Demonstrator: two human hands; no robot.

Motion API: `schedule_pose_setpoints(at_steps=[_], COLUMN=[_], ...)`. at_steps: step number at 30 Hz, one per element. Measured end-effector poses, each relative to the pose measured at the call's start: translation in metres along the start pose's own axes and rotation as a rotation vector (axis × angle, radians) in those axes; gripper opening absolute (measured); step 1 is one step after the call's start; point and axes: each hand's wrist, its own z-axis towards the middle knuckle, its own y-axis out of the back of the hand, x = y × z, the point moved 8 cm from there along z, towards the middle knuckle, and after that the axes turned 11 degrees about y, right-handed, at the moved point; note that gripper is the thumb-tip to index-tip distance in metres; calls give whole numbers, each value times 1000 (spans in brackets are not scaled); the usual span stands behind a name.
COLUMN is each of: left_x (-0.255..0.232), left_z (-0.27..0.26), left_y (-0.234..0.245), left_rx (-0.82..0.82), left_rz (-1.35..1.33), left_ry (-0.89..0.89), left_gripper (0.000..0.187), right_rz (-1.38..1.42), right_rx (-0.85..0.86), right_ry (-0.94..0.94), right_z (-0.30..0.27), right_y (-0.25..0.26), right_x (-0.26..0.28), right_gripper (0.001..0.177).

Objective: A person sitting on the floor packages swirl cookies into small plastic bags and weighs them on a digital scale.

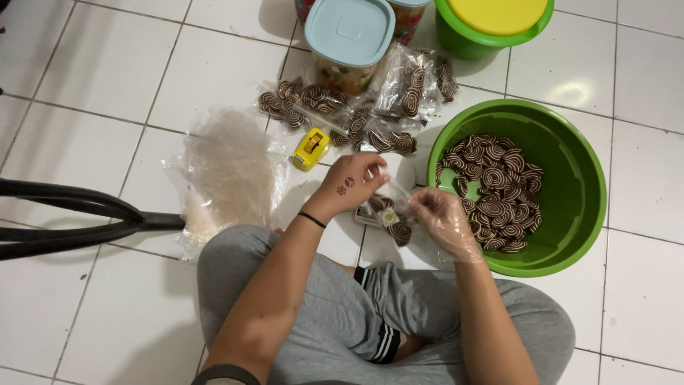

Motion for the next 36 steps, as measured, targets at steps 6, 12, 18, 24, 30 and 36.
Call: schedule_pose_setpoints(at_steps=[6,12,18,24,30,36], left_x=[-11,-16,-19,-23,-31,-27], left_z=[-4,-3,1,-4,-4,-3], left_y=[33,33,27,23,16,13], left_rx=[-293,-285,-242,-289,-255,-237], left_rz=[-60,-39,18,108,149,148], left_ry=[-57,-55,5,3,-11,-5], left_gripper=[27,27,29,29,31,33], right_rz=[-116,96,-490,-1168,-1217,-1291], right_rx=[-265,-595,-616,-244,85,152], right_ry=[208,400,258,182,61,67], right_z=[34,139,241,253,275,298], right_y=[25,59,49,-11,-35,-24], right_x=[31,57,-14,-14,-27,-43], right_gripper=[10,38,12,67,91,100])
